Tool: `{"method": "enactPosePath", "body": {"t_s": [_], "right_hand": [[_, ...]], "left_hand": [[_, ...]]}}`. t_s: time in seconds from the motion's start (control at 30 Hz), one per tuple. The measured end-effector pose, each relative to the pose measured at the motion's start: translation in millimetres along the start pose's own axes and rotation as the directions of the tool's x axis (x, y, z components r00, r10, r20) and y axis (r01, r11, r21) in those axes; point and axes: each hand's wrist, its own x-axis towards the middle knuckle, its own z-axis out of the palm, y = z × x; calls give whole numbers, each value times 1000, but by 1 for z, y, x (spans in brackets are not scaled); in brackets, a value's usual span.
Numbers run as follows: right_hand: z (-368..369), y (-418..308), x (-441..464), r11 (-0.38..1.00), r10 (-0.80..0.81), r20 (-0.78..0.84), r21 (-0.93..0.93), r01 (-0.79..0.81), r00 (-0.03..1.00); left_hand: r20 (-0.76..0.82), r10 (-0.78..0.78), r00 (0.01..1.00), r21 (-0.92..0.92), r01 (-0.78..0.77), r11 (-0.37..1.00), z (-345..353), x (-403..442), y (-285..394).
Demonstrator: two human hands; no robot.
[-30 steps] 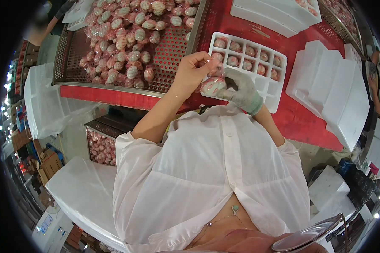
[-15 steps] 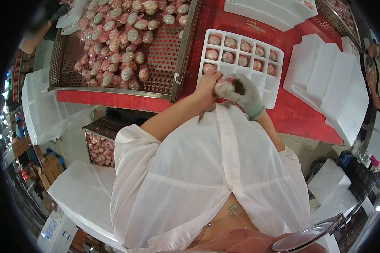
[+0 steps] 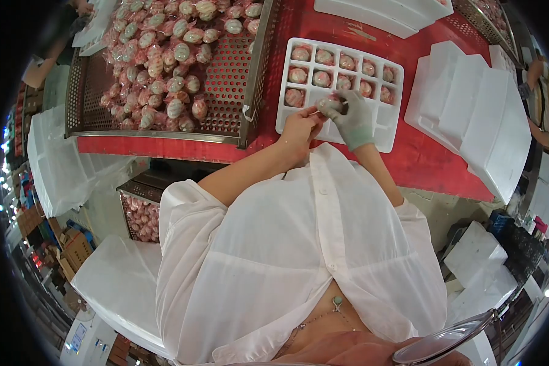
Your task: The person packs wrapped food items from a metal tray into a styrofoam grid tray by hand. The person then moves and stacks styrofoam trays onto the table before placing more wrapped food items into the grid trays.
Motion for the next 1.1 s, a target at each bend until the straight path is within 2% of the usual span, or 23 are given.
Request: {"method": "enactPosePath", "body": {"t_s": [0.03, 0.1, 0.17, 0.2, 0.27, 0.3, 0.33, 0.37, 0.43, 0.5, 0.57, 0.63, 0.67, 0.7, 0.73, 0.77, 0.8, 0.87, 0.9, 0.93, 1.0, 1.07, 1.1], "right_hand": [[10, 11, 7, 990, -54, 54, -131, 61, 997], [25, 17, 16, 973, -45, 90, -220, 64, 995], [34, 15, 26, 918, -45, 160, -382, 104, 986], [36, 12, 25, 919, -42, 168, -380, 104, 985], [44, 4, 31, 801, -18, 285, -569, 184, 958], [42, 11, 37, 671, -106, 422, -638, 378, 901], [37, 18, 38, 675, -122, 475, -604, 423, 872], [28, 10, 37, 678, -142, 531, -563, 473, 836], [23, -2, 37, 702, -162, 508, -543, 460, 846], [36, 6, 44, 676, -34, 457, -645, 357, 889], [41, 10, 50, 660, -72, 455, -645, 384, 888], [43, 6, 53, 632, -30, 501, -661, 404, 865], [45, 3, 56, 632, -40, 504, -656, 413, 863], [48, -1, 58, 601, -8, 525, -678, 423, 851], [50, -4, 60, 569, 27, 543, -699, 434, 839], [51, -7, 62, 536, 62, 557, -719, 443, 828], [51, -9, 61, 537, 57, 558, -716, 445, 828], [45, -12, 59, 555, 19, 574, -687, 469, 819], [44, -2, 58, 551, 15, 570, -690, 469, 821], [46, 17, 57, 609, -68, 568, -627, 486, 820], [40, 29, 58, 647, -168, 556, -561, 517, 814], [26, 30, 47, 813, -357, 385, -320, 486, 851], [21, 22, 42, 849, -326, 322, -314, 425, 889]], "left_hand": [[-3, 0, 1000, -2, 0, 1000, -4, 1, -1], [26, -87, 996, 66, 85, 994, -10, 3, 0], [-5, -81, 997, 94, 82, 992, -18, 4, 7], [-34, -88, 996, 131, 92, 987, -23, 3, 9], [-12, -88, 996, 143, 89, 986, -35, 10, 7], [5, -67, 998, 153, 65, 986, -35, 7, 8], [-16, -70, 997, 192, 72, 979, -33, 4, 8], [3, -64, 998, 120, 63, 991, -39, 11, 2], [48, -100, 994, 83, 95, 992, -43, 10, 7], [114, -122, 986, 146, 104, 984, -49, 2, 20], [284, -6, 959, 176, -46, 983, -66, -9, 46], [166, 274, 947, 424, -320, 847, -79, -33, 93], [137, 431, 892, 422, -446, 789, -90, -45, 115], [30, 641, 767, 630, -512, 583, -121, -33, 126], [58, 823, 566, 852, -457, 254, -156, -28, 141], [-66, 884, 463, 892, -370, 260, -181, -27, 155], [-6, 937, 349, 969, -228, 91, -208, -32, 168], [57, 968, 243, 922, 359, -145, -215, -54, 180], [-36, 928, 371, 899, 417, -132, -234, -51, 181], [-36, 930, 365, 901, 414, -128, -257, -42, 179], [-64, 723, 688, 963, 232, -136, -294, -22, 173], [-46, 733, 679, 969, 208, -132, -298, -19, 171], [1, 756, 655, 994, 80, -70, -289, -24, 171]]}}
